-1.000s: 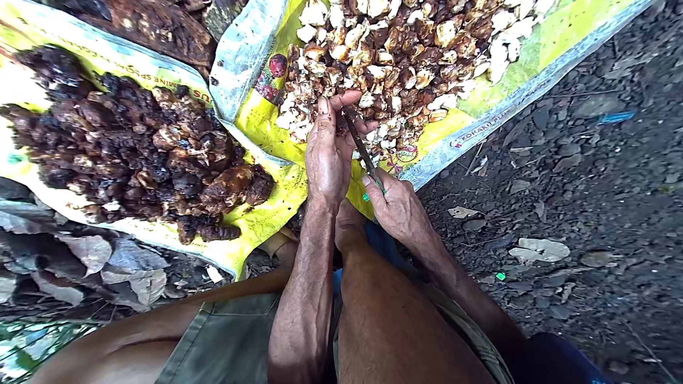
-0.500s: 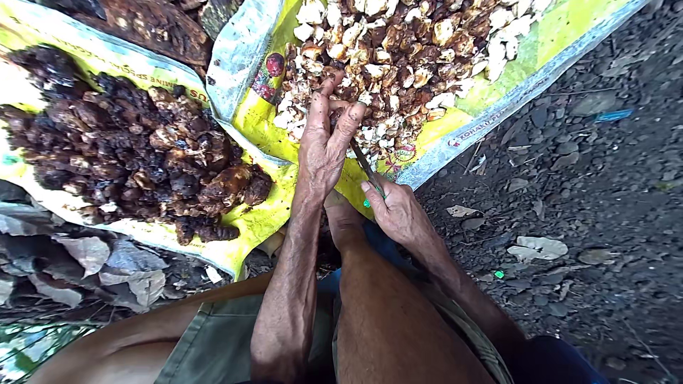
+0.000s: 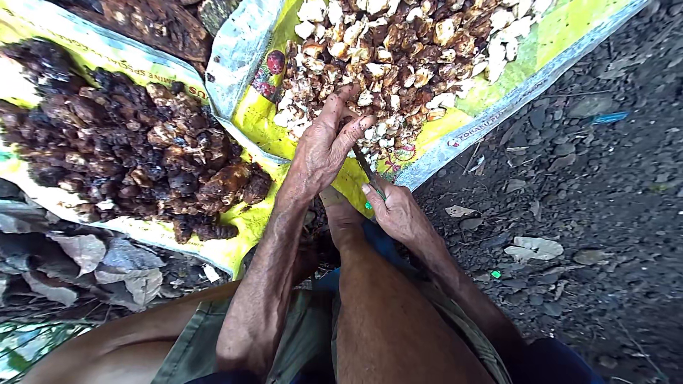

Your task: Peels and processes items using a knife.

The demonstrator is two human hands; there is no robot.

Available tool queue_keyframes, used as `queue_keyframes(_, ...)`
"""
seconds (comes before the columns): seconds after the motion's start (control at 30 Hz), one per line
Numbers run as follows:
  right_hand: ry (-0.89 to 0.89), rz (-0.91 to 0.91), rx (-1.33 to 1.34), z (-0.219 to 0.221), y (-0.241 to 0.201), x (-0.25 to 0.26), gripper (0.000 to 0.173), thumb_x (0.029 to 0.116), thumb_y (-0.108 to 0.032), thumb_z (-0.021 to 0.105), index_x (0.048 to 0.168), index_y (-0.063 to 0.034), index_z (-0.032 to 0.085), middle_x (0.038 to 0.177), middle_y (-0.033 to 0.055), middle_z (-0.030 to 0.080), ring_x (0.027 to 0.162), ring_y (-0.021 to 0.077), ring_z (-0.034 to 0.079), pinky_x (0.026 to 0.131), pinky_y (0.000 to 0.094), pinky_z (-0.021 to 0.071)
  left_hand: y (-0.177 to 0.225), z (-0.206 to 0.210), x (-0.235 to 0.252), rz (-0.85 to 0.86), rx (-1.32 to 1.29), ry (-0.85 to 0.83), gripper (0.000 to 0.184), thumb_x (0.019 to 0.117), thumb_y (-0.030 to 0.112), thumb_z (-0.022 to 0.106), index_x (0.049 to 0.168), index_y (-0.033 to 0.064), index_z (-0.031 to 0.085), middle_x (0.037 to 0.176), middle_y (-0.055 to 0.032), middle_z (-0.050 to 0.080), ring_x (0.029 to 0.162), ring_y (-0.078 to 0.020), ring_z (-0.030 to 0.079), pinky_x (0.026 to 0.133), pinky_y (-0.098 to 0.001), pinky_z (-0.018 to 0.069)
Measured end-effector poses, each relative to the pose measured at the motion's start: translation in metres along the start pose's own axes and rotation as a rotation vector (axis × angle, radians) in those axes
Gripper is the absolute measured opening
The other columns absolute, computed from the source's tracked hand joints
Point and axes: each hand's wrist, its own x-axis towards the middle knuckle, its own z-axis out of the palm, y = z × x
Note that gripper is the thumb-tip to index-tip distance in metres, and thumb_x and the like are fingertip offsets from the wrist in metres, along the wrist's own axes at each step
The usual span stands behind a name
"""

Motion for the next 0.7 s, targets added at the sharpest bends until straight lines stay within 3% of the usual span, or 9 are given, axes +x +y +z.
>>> queue_keyframes(0.23,0.007,0.021,0.015,0.005,-0.004,0.001,0.038,0.1094,-0.038,0.043,0.086,-0.0127,0.058,0.059,-0.0026,0.043,0.052,0.0113,0.047,0.051,0.0326,0.0406,0.017,0.004,-0.006,0.013,0.253,0.077,0.047,0.1082,0.024,0.051,0.150,0.0028,0.043,0.100,-0.0050,0.069,0.086,-0.0118,0.068,0.082,-0.0296,0.0574)
queue_keyframes(0.33,0.070,0.022,-0.052,0.008,-0.003,0.001,0.038,0.1096,-0.040,0.042,0.091,-0.0112,0.060,0.059,0.0003,0.045,0.053,0.0165,0.051,0.052,0.0376,0.0431,0.022,0.008,-0.006,-0.033,0.317,0.114,0.045,0.1081,0.021,0.051,0.149,0.0037,0.044,0.101,-0.0052,0.070,0.086,-0.0115,0.068,0.082,-0.0289,0.0569)
queue_keyframes(0.47,0.143,0.035,-0.149,0.005,-0.007,0.002,0.036,0.1091,-0.038,0.044,0.093,-0.0103,0.060,0.059,0.0031,0.049,0.054,0.0218,0.055,0.051,0.0427,0.0441,0.030,0.012,-0.013,-0.081,0.262,0.182,0.041,0.1080,0.020,0.052,0.146,0.0054,0.046,0.095,-0.0071,0.068,0.077,-0.0138,0.064,0.072,-0.0302,0.0548)
queue_keyframes(0.53,0.050,0.051,-0.045,-0.001,-0.009,0.004,0.036,0.1095,-0.039,0.044,0.091,-0.0121,0.059,0.060,0.0010,0.046,0.054,0.0174,0.051,0.052,0.0388,0.0424,0.025,0.010,-0.004,-0.116,0.236,0.208,0.041,0.1067,0.021,0.054,0.145,0.0067,0.050,0.090,-0.0034,0.069,0.074,-0.0104,0.065,0.073,-0.0285,0.0556)
queue_keyframes(0.63,-0.206,0.097,0.367,-0.005,-0.007,0.009,0.036,0.1086,-0.034,0.047,0.080,-0.0134,0.057,0.055,-0.0039,0.043,0.045,0.0072,0.043,0.045,0.0261,0.0385,0.022,0.015,-0.001,-0.106,0.297,0.268,0.039,0.1065,0.025,0.054,0.140,0.0050,0.054,0.089,-0.0031,0.069,0.074,-0.0088,0.066,0.071,-0.0266,0.0550)
queue_keyframes(0.7,-0.405,0.158,0.626,-0.011,-0.004,0.009,0.037,0.1084,-0.031,0.046,0.075,-0.0156,0.053,0.050,-0.0064,0.039,0.039,0.0029,0.035,0.039,0.0195,0.0307,0.067,0.018,-0.006,-0.231,0.476,0.211,0.041,0.1074,0.025,0.052,0.139,-0.0005,0.053,0.099,-0.0123,0.070,0.085,-0.0173,0.068,0.078,-0.0296,0.0547)
